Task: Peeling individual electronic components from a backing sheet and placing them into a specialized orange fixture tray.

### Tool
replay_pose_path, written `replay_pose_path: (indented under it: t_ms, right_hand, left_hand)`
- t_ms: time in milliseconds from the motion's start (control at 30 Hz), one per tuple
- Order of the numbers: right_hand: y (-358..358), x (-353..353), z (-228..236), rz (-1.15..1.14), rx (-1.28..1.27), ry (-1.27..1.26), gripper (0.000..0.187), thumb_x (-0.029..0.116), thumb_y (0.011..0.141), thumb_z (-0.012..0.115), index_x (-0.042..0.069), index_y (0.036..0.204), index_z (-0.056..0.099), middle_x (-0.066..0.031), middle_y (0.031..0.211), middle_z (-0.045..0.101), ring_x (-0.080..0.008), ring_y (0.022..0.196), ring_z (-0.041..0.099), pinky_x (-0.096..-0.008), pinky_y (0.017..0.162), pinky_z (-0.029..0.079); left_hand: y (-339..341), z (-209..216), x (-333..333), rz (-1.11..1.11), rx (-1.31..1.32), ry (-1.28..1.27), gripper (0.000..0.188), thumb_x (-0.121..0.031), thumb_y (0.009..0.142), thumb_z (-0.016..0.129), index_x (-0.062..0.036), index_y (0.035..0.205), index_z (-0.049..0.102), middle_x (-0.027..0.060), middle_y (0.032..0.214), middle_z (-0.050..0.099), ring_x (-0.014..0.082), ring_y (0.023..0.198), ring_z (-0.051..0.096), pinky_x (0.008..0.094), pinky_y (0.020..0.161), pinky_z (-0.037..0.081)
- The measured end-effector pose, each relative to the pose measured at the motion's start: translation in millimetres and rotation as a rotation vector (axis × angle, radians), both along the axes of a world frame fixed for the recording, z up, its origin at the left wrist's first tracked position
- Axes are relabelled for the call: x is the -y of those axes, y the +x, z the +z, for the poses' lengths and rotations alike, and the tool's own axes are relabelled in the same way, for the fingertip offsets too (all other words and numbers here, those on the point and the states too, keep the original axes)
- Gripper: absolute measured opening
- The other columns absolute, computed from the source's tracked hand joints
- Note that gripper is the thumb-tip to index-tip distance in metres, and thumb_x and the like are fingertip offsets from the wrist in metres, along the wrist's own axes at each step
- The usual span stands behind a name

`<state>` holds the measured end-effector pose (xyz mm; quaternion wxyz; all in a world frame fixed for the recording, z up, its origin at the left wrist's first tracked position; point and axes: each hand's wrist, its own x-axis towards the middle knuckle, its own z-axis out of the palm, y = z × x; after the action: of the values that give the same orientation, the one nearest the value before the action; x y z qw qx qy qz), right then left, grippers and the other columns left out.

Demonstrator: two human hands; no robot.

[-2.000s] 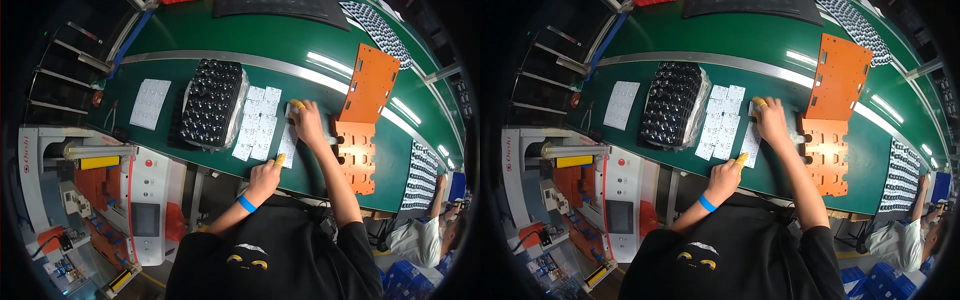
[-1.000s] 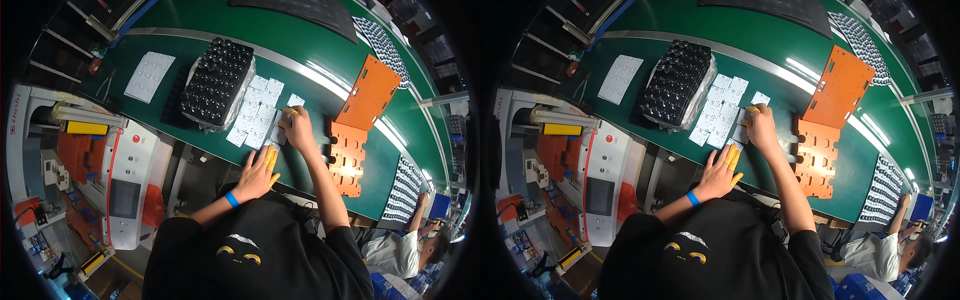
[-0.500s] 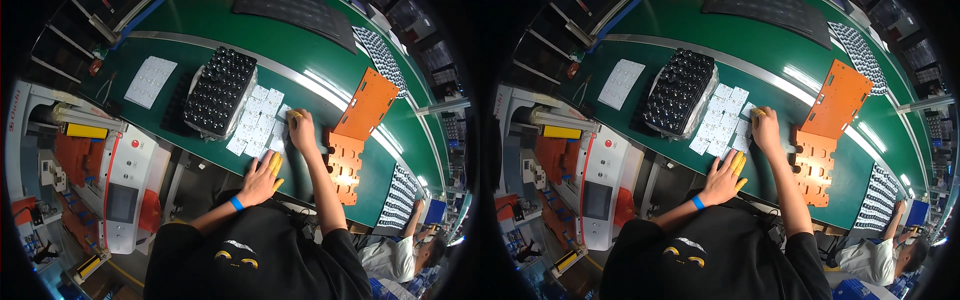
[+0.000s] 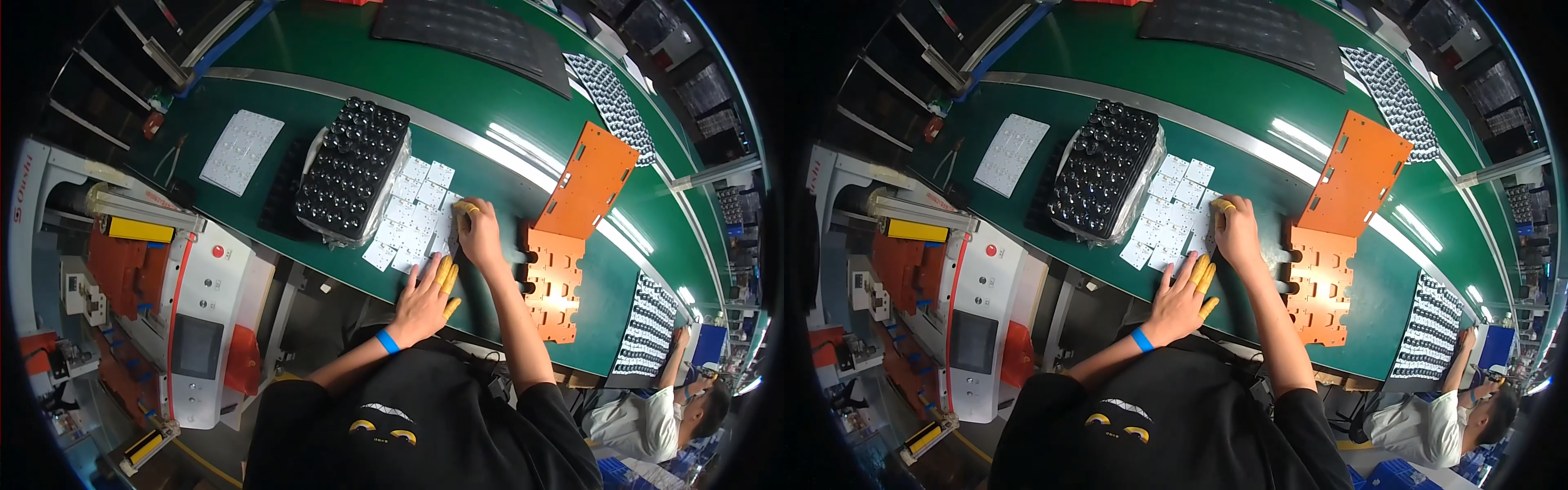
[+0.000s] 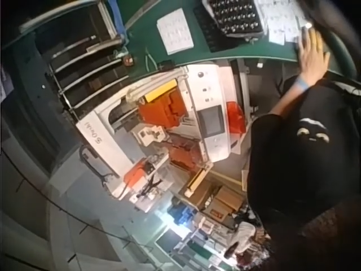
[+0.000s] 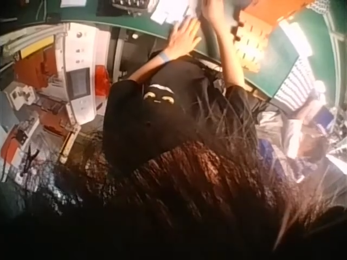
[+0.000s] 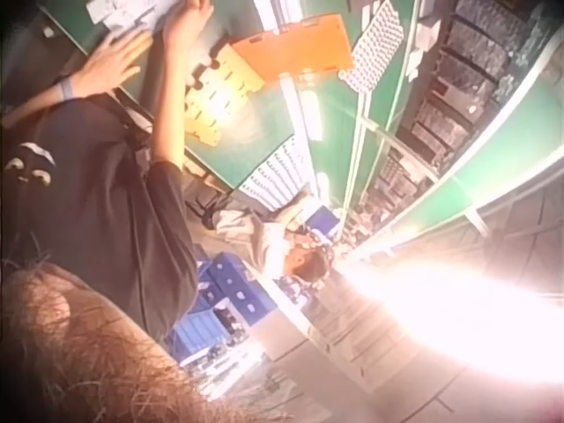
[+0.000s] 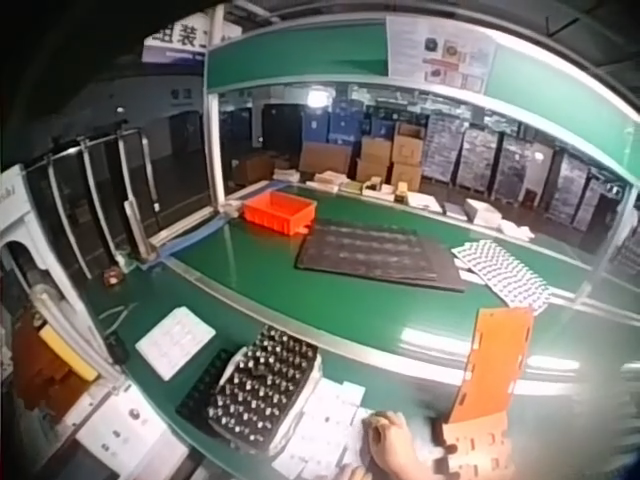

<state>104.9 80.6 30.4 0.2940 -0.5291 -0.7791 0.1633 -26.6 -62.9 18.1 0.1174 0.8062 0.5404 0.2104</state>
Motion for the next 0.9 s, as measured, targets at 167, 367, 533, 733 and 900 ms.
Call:
replay_pose_path:
  t_ms: [167, 367, 533, 733, 900]
  right_hand:
    - [1.9, 10.9, 3.0, -0.074, -0.128, 0.038, 0.022, 0.000, 0.082, 0.063, -0.003, 0.103, 0.065, -0.0188, 0.111, 0.061, -0.0386, 0.101, 0.056, -0.0418, 0.089, 0.048]
    - [8.9, 79.1, 4.5, -0.051, -0.198, -0.100, 0.038, 0.013, 0.079, 0.074, 0.001, 0.112, 0.060, -0.0179, 0.121, 0.054, -0.0374, 0.110, 0.051, -0.0431, 0.096, 0.043]
    - [-1.4, 119.1, 7.5, 0.088, -0.071, -0.073, 0.038, 0.010, 0.072, 0.078, 0.004, 0.107, 0.062, -0.0151, 0.121, 0.053, -0.0371, 0.117, 0.046, -0.0452, 0.100, 0.041]
    - [0.2, 122.9, 0.0, 0.061, -0.172, -0.063, 0.030, 0.002, 0.075, 0.073, -0.001, 0.103, 0.062, -0.0171, 0.118, 0.054, -0.0377, 0.115, 0.050, -0.0436, 0.097, 0.044]
    - [-0.4, 120.5, 7.2, 0.068, -0.158, -0.034, 0.033, -0.001, 0.074, 0.071, 0.000, 0.106, 0.062, -0.0168, 0.118, 0.056, -0.0375, 0.114, 0.052, -0.0426, 0.096, 0.046]
  left_hand:
    - [-6.0, 4.3, 1.7, 0.004, -0.027, 0.060, 0.057, -0.037, 0.091, 0.058, -0.0011, 0.135, 0.049, 0.0166, 0.143, 0.045, 0.0303, 0.141, 0.031, 0.0541, 0.108, 0.025]
    - [-49.6, -0.2, 17.4, 0.295, -0.005, 0.116, 0.049, -0.029, 0.090, 0.060, -0.0018, 0.129, 0.050, 0.0166, 0.133, 0.048, 0.0360, 0.126, 0.042, 0.0532, 0.100, 0.029]
    - [-79.5, -6.4, 14.5, 0.315, -0.069, 0.110, 0.045, -0.025, 0.093, 0.056, 0.0009, 0.129, 0.050, 0.0172, 0.137, 0.047, 0.0353, 0.133, 0.039, 0.0515, 0.104, 0.028]
    - [-79.2, -6.4, 16.5, 0.268, -0.108, 0.085, 0.047, -0.026, 0.093, 0.055, 0.0012, 0.132, 0.050, 0.0169, 0.140, 0.047, 0.0338, 0.135, 0.038, 0.0496, 0.103, 0.028]
    - [-78.5, -6.5, 17.4, 0.264, -0.157, 0.065, 0.049, -0.026, 0.093, 0.056, -0.0005, 0.135, 0.049, 0.0154, 0.142, 0.046, 0.0332, 0.135, 0.038, 0.0490, 0.102, 0.027]
